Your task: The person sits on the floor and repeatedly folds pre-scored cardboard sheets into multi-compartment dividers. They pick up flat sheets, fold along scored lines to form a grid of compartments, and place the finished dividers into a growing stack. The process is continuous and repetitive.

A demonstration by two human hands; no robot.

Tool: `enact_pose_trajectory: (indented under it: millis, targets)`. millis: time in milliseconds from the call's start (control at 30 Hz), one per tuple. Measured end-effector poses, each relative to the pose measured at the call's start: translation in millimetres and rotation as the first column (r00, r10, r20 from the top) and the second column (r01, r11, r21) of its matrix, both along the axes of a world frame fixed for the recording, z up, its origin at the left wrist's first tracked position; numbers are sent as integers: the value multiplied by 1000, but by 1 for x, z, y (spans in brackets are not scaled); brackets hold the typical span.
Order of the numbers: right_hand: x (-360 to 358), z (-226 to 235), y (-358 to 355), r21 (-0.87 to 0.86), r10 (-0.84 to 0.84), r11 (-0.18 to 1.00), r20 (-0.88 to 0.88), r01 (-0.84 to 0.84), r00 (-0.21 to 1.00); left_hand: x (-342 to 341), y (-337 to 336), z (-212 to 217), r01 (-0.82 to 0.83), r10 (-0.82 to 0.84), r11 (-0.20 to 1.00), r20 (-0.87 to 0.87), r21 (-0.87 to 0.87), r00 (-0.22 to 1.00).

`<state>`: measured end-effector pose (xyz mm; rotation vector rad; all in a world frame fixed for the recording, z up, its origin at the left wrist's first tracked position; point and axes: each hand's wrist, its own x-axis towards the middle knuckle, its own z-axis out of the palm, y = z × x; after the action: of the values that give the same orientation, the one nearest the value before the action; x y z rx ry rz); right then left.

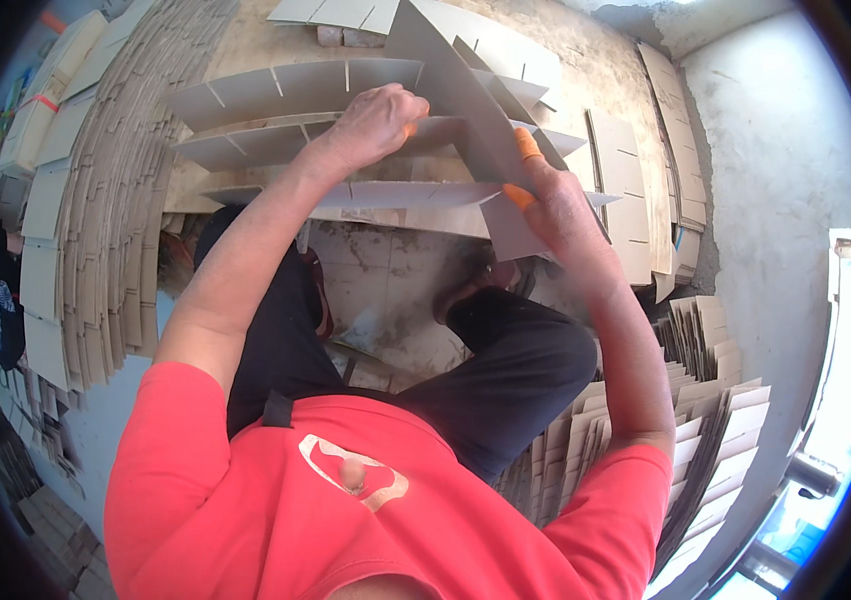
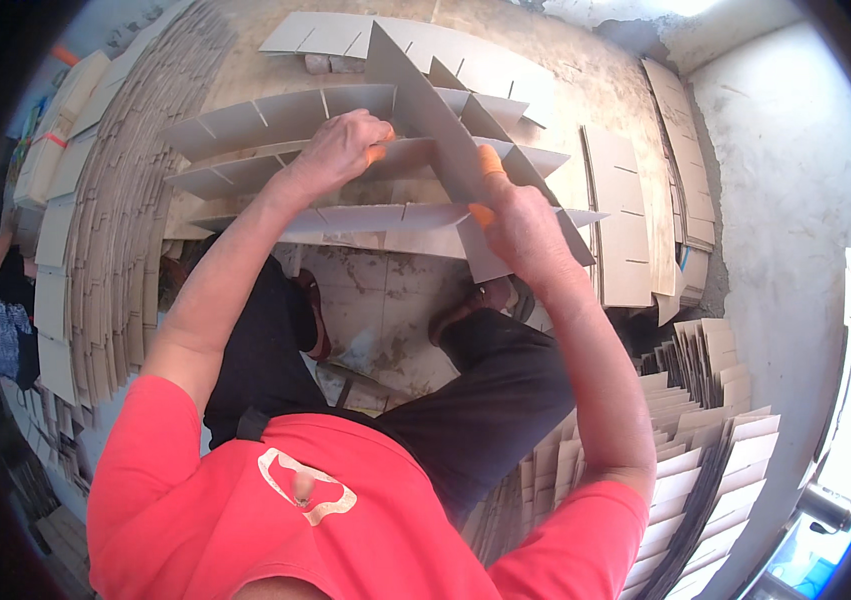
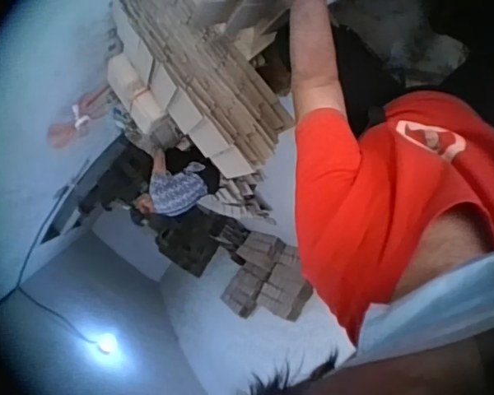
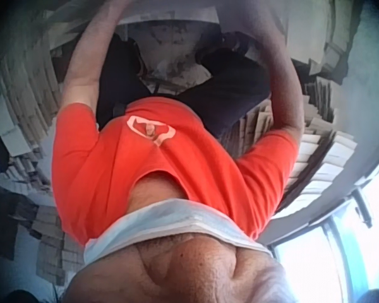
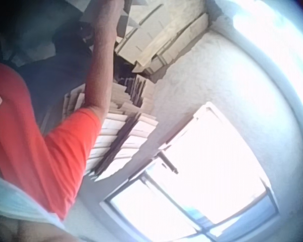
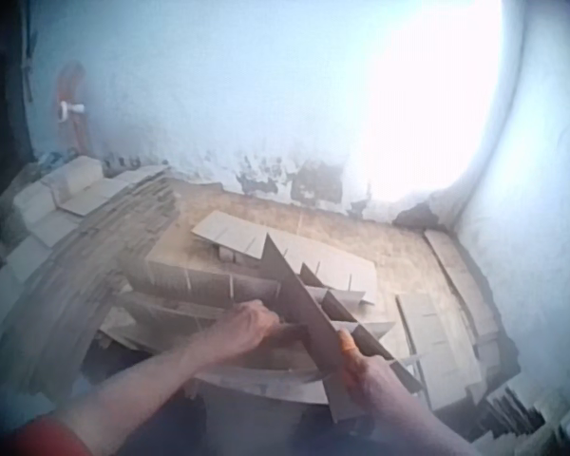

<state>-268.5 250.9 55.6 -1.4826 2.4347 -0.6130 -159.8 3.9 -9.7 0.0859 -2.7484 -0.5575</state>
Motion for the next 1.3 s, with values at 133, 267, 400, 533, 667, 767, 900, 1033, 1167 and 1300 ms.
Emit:
enact_pose_trajectory:
  millis: [133, 267, 400, 533, 667, 767, 900, 1033, 1167, 1300]
  targets:
    - [-3, 13, -9, -58, 43, 997, -163, -53, 986, -12, 9, 1, 84, -79, 989, -50, 118, 996]
    - [-2, 14, -15, -43, 65, 996, -201, -75, 978, -15, 7, 3, 170, -165, 971, -41, 166, 985]
    - [-5, 16, -19, 29, 89, 996, -112, -86, 990, -13, 6, 11, 157, -162, 976, 26, 153, 986]
    - [-15, 6, -33, 18, 111, 994, -36, -110, 993, -11, 8, 13, 86, -98, 990, 109, 108, 989]
    - [-35, 15, -44, 153, 226, 965, -74, -213, 971, -7, 20, 27, -14, 17, 1000, 91, -27, 996]
    - [-33, 19, -44, 93, 246, 967, -101, -237, 964, 5, 48, 47, 47, -52, 994, -43, -103, 998]
    - [-14, 32, -34, 247, 160, 960, -100, -132, 982, 14, 79, 24, 114, -106, 991, 130, -63, 986]
    - [6, 33, -14, 341, 159, 935, -167, -95, 973, 13, 73, 10, 90, -101, 992, 142, 84, 985]
    - [6, -2, 2, 344, 142, 933, -86, -105, 986, 9, 80, 13, 98, -110, 992, 168, 74, 980]
    - [12, -22, 21, 236, 116, 968, -94, -91, 989, 11, 77, 12, 57, -70, 995, 156, 86, 985]
